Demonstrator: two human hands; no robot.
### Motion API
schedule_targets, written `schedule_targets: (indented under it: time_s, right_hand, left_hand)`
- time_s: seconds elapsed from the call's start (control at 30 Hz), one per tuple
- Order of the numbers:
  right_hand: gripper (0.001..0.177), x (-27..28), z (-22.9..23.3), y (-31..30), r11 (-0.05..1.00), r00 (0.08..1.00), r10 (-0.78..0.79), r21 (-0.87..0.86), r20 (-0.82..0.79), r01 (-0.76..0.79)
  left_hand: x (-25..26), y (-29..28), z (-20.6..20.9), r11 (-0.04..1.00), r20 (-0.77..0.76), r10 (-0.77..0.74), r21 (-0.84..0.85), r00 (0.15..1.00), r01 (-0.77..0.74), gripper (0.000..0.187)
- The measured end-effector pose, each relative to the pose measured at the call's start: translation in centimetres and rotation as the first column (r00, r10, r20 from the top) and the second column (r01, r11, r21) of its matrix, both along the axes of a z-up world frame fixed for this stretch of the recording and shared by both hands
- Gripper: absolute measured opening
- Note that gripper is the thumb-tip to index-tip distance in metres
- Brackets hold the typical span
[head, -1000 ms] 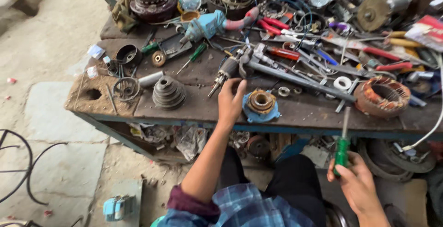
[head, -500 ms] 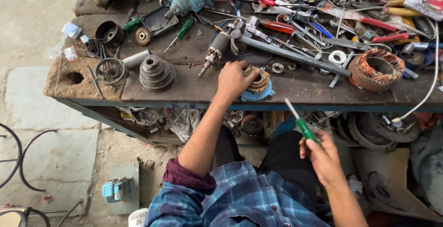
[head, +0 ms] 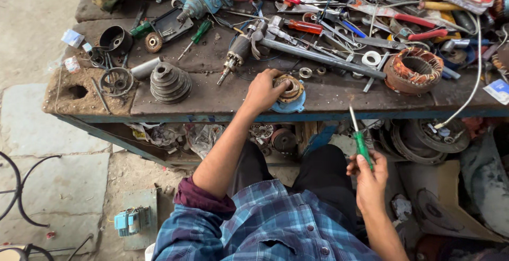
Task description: The person uses a screwdriver and hammer to disassemble a small electric motor on a cluttered workbench. They repeatedly tap the screwdriver to loosen components and then use a thin metal rod to scrape the interior of the motor housing.
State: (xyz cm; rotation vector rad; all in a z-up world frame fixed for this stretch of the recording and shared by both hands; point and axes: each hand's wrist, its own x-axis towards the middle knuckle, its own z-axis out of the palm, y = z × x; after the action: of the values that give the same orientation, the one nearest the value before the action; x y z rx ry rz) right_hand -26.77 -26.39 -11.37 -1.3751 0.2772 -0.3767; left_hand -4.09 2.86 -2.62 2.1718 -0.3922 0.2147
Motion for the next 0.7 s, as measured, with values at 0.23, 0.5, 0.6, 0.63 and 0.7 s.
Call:
schedule_targets:
  time_s: [0.23, 0.5, 0.6, 0.63, 0.7]
  right_hand:
    - [0.032, -1.9, 1.4, 0.2, 0.864, 0.974, -0.153, -0.455, 0.167, 0.214]
    - [0.038, -2.6, 1.9, -0.3, 0.555, 0.951, -0.245, -0.777, 0.191, 0.299]
    - [0.043, -2.9, 1.4, -0.3, 0.425, 0.939, -0.219, -0.841, 0.264, 0.335]
    - [0.043, -2.6, 1.1, -0.3, 0.408, 0.935, -0.197, -0.843, 0.295, 0.351]
    - [0.044, -2.2, 0.5, -0.4, 0.374, 0.925, -0.151, -0.846, 0.35, 0.381]
  left_hand:
    - [1.8, 1.3, 1.3, 0.995, -0.086, -0.096, -0.018, 0.992, 0.095, 0.054]
    - [2.6, 1.8, 4.1, 0.929, -0.106, -0.04, 0.361, 0.994, 0.076, 0.057]
    - [2.8, 1.7, 4.0, 0.9, -0.127, -0.072, 0.419, 0.989, 0.119, 0.047]
    - [3.2, 1.9, 4.0, 0.893, -0.102, -0.109, 0.427, 0.989, 0.142, 0.046]
    - [4.1, 2.0, 3.7, 0.876, -0.058, -0.183, 0.444, 0.981, 0.19, 0.043]
